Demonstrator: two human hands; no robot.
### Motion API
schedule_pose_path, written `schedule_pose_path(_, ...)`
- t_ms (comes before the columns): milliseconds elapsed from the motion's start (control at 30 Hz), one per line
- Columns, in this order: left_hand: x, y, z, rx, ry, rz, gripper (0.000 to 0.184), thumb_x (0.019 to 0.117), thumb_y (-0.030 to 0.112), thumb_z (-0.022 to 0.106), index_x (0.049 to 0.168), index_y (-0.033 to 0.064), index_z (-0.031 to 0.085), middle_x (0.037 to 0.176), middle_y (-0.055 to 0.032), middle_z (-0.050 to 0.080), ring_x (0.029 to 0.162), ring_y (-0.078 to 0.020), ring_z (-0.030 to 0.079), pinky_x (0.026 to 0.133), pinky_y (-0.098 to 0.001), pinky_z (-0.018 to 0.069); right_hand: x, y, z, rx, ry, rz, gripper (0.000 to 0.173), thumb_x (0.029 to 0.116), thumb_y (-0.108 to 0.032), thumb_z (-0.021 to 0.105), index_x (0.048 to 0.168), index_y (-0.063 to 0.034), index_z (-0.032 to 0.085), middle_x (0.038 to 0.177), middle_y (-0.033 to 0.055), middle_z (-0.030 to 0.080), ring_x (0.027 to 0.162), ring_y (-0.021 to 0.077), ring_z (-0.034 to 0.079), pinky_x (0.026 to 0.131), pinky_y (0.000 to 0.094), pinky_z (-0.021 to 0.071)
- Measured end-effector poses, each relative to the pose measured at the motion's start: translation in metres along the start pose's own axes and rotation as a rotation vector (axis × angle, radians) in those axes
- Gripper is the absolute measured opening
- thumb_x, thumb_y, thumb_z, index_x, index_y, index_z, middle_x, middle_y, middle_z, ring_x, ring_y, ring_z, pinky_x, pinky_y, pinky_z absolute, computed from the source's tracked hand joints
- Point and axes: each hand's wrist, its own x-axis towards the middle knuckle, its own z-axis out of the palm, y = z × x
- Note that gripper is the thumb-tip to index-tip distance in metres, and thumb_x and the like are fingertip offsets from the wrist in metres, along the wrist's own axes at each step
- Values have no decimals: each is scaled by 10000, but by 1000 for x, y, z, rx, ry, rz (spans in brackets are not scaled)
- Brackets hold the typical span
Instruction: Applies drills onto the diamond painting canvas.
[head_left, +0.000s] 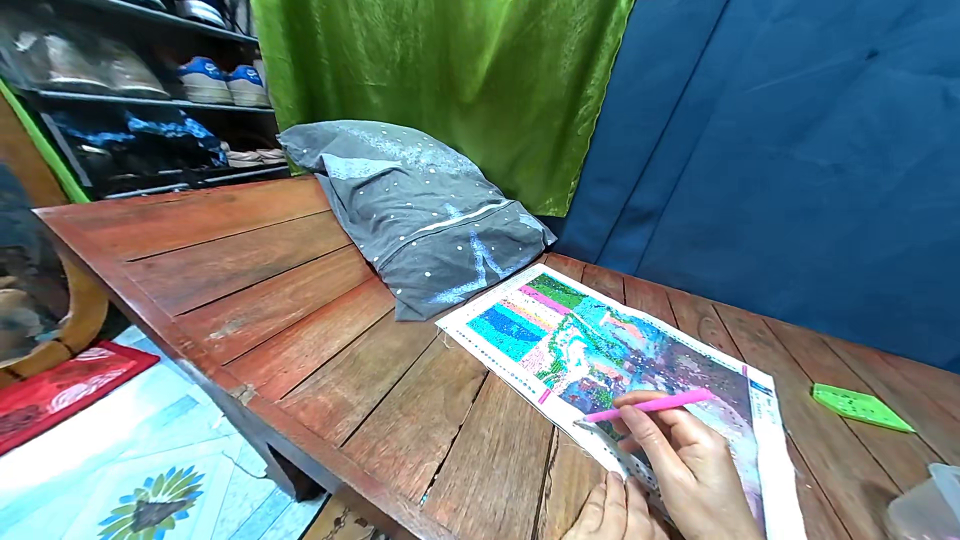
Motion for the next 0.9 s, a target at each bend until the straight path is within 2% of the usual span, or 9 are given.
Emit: schedule_pose_path(900, 0, 0, 2, 30, 5, 9, 416, 1018, 167, 490, 1272, -127, 639, 1361, -288, 628, 1284, -410, 618, 1079, -450, 487, -3, -2, -5, 19, -10, 12, 233, 1010, -129, 530, 1018, 35, 695, 911, 29, 719, 758, -18, 680, 679, 147, 577)
